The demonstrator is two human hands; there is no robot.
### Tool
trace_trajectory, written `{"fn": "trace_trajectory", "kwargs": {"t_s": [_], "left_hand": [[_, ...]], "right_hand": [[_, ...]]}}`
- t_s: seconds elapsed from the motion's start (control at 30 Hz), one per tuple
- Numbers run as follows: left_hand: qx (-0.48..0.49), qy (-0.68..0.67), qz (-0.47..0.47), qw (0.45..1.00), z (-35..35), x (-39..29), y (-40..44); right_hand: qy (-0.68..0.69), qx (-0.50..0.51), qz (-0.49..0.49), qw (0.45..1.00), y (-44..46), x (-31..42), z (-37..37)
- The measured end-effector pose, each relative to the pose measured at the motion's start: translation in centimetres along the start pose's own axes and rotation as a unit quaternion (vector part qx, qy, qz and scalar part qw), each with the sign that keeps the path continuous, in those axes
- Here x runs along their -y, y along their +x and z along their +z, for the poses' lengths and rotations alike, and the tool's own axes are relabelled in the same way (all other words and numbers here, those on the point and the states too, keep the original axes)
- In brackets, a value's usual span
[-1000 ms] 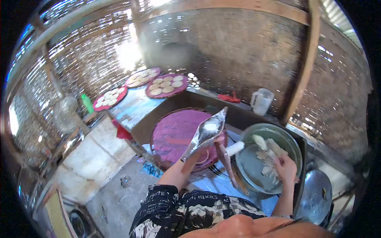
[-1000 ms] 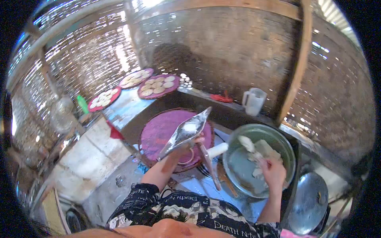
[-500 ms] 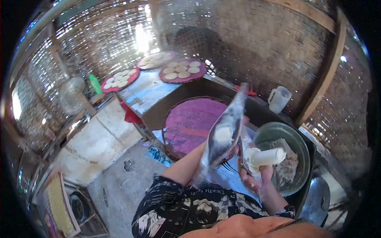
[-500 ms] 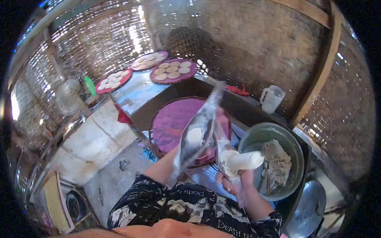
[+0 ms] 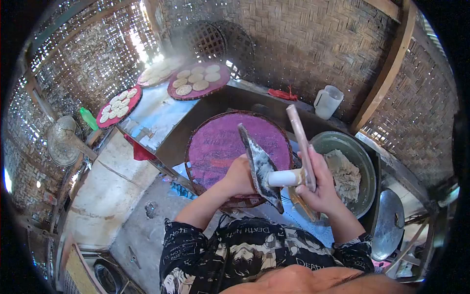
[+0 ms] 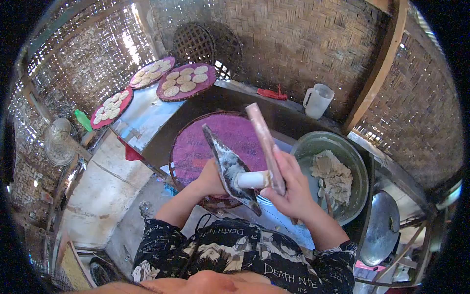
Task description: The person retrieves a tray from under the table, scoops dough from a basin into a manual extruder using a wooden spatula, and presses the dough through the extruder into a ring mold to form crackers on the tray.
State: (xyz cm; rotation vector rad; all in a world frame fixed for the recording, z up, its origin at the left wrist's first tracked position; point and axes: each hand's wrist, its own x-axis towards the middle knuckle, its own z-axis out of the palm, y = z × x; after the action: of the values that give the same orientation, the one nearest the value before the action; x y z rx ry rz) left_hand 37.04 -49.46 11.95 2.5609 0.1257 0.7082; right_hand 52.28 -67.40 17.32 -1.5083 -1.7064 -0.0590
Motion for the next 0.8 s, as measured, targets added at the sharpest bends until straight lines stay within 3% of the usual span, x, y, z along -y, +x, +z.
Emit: {"fn": "trace_trajectory", "kwargs": {"t_s": [0.1,0.2,0.3,0.33,0.43,0.47,0.5,0.57,0.6,0.67,0.7,0.73,0.77,0.8], "left_hand": [[-0.009,0.001,0.017,1.000,0.2,0.2,0.2],[-0.020,-0.002,0.046,0.999,0.3,0.1,0.4],[-0.017,-0.048,0.016,0.999,1.2,0.2,0.7],[0.064,-0.095,-0.081,0.990,0.8,0.0,0.9],[-0.070,0.001,0.044,0.997,2.0,1.5,0.9],[-0.104,-0.080,0.021,0.991,2.1,2.0,0.8],[-0.117,-0.083,0.006,0.990,2.2,2.4,0.8],[-0.142,-0.086,-0.020,0.986,2.3,3.1,1.0],[-0.097,-0.077,-0.028,0.992,2.0,3.4,0.9],[-0.050,-0.224,-0.043,0.972,0.6,2.9,1.0],[-0.027,-0.296,-0.050,0.954,-0.2,2.7,1.2],[0.064,-0.530,-0.028,0.845,-1.6,3.7,1.4],[0.063,-0.685,0.034,0.725,-2.7,4.7,2.4],[0.021,-0.740,0.047,0.671,-4.8,4.4,3.4]], "right_hand": [[-0.094,0.025,-0.007,0.995,0.2,1.7,0.5],[-0.100,0.037,0.008,0.994,0.0,2.3,1.4],[-0.110,0.035,0.016,0.993,0.0,2.2,2.9],[-0.115,0.035,0.018,0.993,0.0,2.2,3.2],[-0.094,0.051,0.047,0.993,0.9,1.5,3.6],[-0.061,0.085,0.058,0.993,1.9,1.1,2.8],[0.089,0.073,0.110,0.987,2.1,0.5,2.8],[0.376,0.039,0.205,0.903,1.9,-1.1,3.3],[0.392,0.241,0.391,0.797,0.3,-3.3,1.2],[0.469,0.292,0.372,0.746,-1.8,-4.6,1.8],[0.506,0.317,0.362,0.716,-2.4,-4.8,2.0],[0.523,0.318,0.378,0.695,-2.2,-4.3,1.8],[0.540,0.318,0.393,0.673,-1.8,-3.6,1.4],[0.559,0.316,0.408,0.649,-1.6,-3.0,1.3]]}}
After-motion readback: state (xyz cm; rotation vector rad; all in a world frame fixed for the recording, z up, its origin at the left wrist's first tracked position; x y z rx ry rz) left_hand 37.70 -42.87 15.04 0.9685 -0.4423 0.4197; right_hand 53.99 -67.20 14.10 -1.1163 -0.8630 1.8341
